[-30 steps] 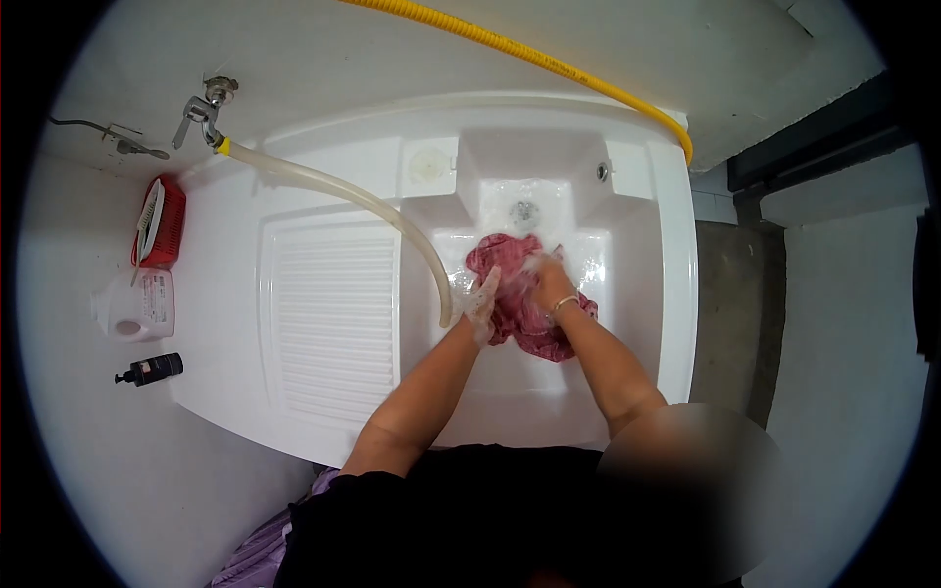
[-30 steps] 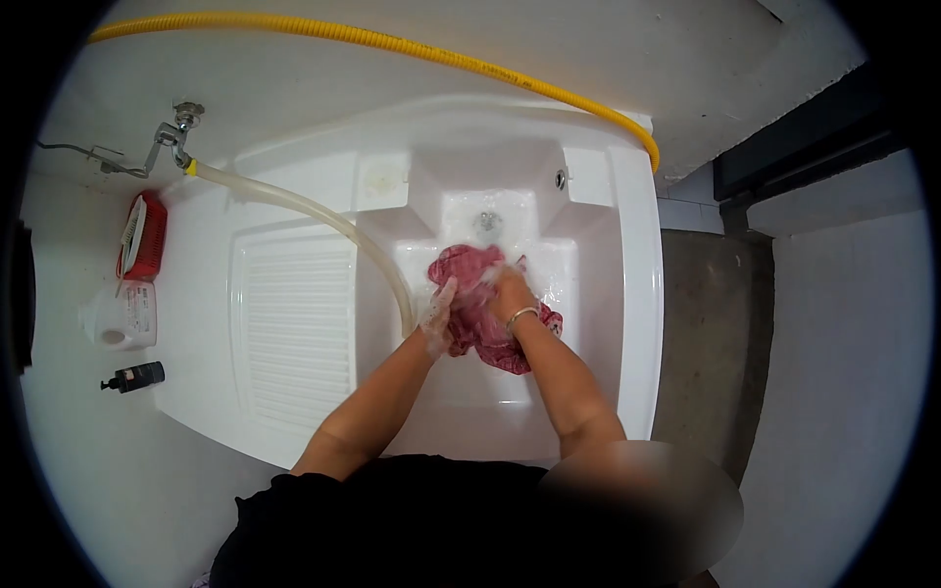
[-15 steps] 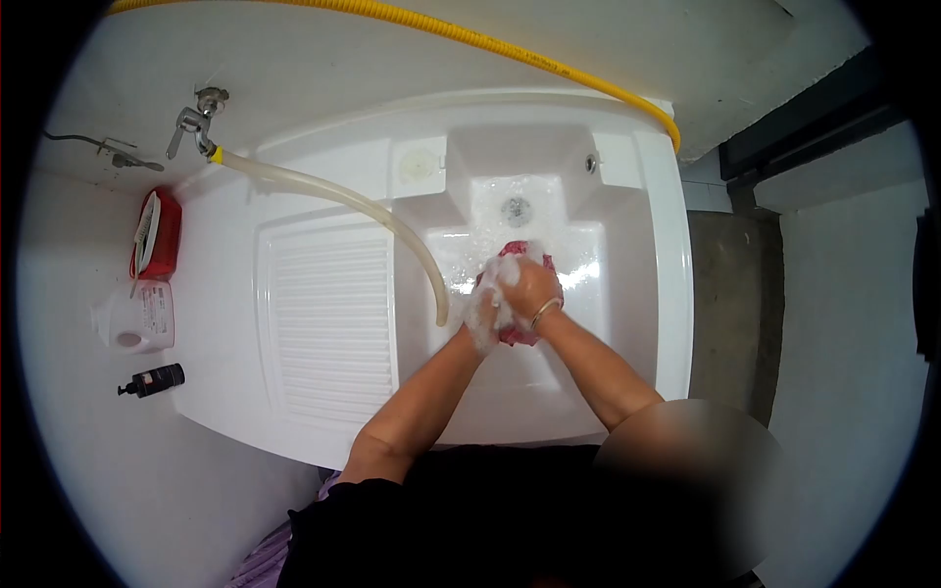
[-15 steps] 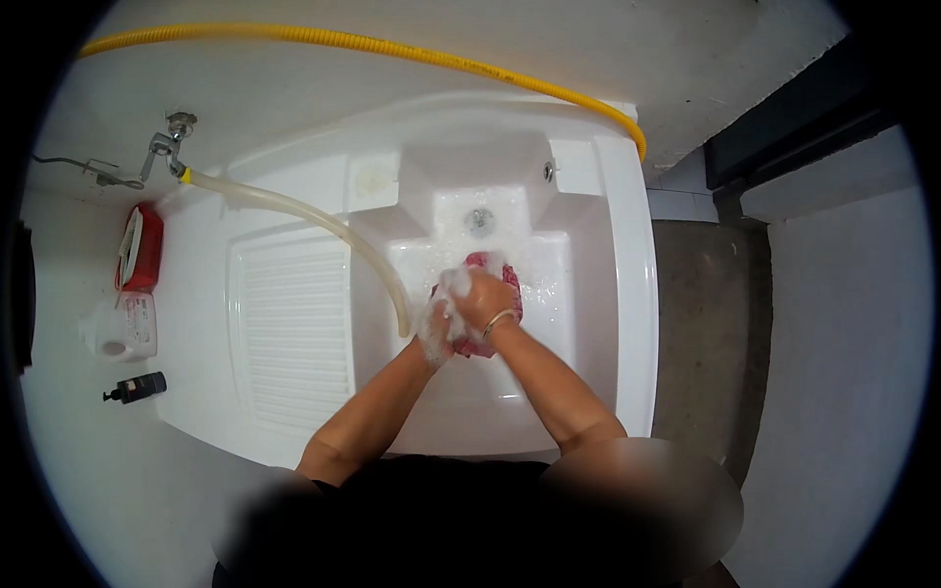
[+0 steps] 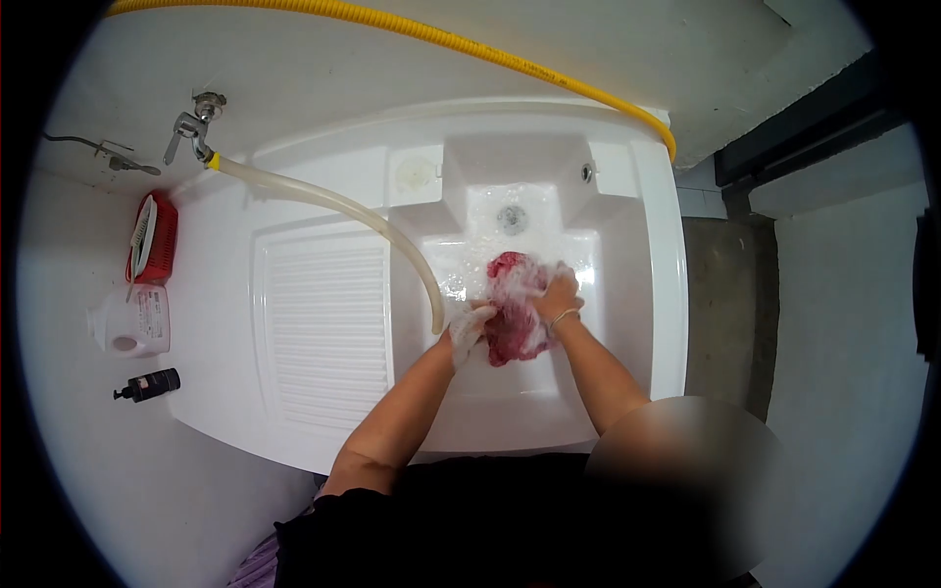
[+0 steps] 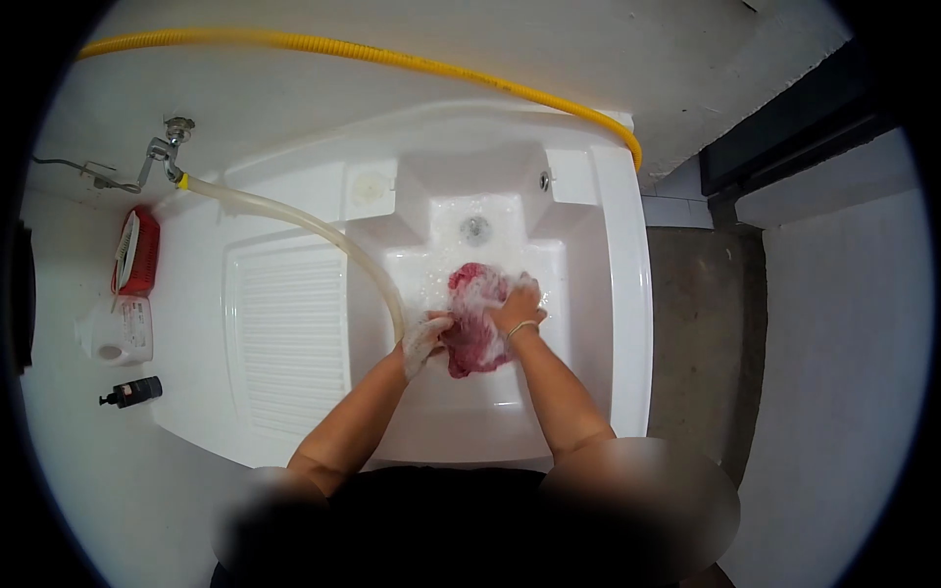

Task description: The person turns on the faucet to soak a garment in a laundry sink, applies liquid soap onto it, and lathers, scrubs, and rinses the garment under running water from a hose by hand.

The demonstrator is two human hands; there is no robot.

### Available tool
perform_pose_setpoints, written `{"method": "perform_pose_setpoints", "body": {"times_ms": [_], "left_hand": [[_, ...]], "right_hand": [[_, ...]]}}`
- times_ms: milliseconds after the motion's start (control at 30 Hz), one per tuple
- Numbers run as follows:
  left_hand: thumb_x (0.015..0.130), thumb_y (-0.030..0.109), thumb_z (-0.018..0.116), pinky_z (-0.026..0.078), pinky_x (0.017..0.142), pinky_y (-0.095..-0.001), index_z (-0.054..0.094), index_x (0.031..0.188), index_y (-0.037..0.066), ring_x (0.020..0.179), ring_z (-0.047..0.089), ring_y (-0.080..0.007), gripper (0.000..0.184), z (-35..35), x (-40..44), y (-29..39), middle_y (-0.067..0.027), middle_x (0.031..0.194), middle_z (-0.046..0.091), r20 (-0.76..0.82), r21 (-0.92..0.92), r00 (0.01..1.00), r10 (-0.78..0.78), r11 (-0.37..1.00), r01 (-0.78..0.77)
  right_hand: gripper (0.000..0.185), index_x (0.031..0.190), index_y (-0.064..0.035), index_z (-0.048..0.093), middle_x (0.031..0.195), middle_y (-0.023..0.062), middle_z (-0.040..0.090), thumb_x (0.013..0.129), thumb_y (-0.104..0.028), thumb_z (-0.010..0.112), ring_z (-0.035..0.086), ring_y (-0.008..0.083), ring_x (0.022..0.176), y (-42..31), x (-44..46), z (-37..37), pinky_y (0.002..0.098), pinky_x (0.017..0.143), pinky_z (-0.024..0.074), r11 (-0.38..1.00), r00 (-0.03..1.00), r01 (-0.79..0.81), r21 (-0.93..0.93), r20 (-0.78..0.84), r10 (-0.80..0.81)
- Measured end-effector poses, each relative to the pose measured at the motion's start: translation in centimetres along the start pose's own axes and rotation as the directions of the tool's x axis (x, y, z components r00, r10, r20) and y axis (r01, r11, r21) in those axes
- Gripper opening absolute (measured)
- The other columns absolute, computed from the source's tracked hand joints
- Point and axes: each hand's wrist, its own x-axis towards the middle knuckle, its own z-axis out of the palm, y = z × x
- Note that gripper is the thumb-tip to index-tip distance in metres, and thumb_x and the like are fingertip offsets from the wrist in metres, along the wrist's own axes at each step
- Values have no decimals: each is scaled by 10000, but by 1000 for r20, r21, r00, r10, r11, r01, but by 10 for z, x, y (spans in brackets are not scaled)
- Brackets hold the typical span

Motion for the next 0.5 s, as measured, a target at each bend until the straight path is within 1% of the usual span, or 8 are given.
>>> {"method": "perform_pose_setpoints", "body": {"times_ms": [33,100,167,200,267,367,433,500], "left_hand": [[886,435,371,462,811,-308,506,1099,79,964,550,-170,436,-2,7,-5,-52,1061,565,1,0,1000,-1,1000,1],[873,457,395,480,769,-319,532,1022,52,899,575,-185,453,-7,35,-28,-75,1017,583,186,-517,982,1,850,97],[872,466,395,478,774,-330,531,1022,38,900,575,-196,474,-27,58,-48,-90,1006,585,261,-593,964,52,797,117],[870,475,394,476,779,-340,530,1021,24,900,576,-208,494,-35,61,-53,-105,995,588,326,-659,940,102,737,149],[871,453,390,456,807,-341,516,1045,23,932,558,-212,481,-21,43,-38,-108,1018,572,362,-676,907,215,730,97],[872,421,382,425,849,-341,495,1081,22,979,531,-219,464,16,8,7,-114,1053,548,518,-675,692,504,737,-31],[873,400,378,404,877,-342,481,1105,21,1011,513,-224,456,34,-2,28,-118,1076,532,615,-698,443,652,712,-79],[874,389,375,394,890,-342,474,1116,21,1026,504,-226,452,35,-1,20,-120,1088,523,639,-708,361,679,703,-71]], "right_hand": [[582,1046,-68,544,1062,181,555,621,-448,667,538,299,994,-22,-7,-36,373,868,424,997,988,14,79,150,-26],[536,1013,-69,555,1032,163,574,607,-395,683,547,277,997,-47,10,-77,395,925,370,785,624,-397,476,767,-149],[384,935,-79,572,977,127,596,638,-310,647,555,281,968,-88,33,-161,398,883,393,930,568,-90,357,785,-246],[384,935,-79,572,977,127,596,638,-310,647,555,281,968,-95,22,-156,398,883,393,928,568,-90,361,784,-250],[240,797,-88,583,773,104,594,631,-259,615,589,290,772,-105,-9,-145,398,754,437,675,833,198,711,241,-498],[201,775,-97,579,772,105,598,625,-229,604,591,292,769,-110,-5,-164,399,717,445,622,794,224,750,230,-562],[263,838,-88,602,763,151,613,643,-264,604,591,332,688,-95,3,-122,395,621,466,705,821,122,699,328,-467],[277,847,-117,624,794,149,617,641,-302,609,592,336,706,-63,39,-98,400,650,468,779,851,-307,547,525,-33]]}}
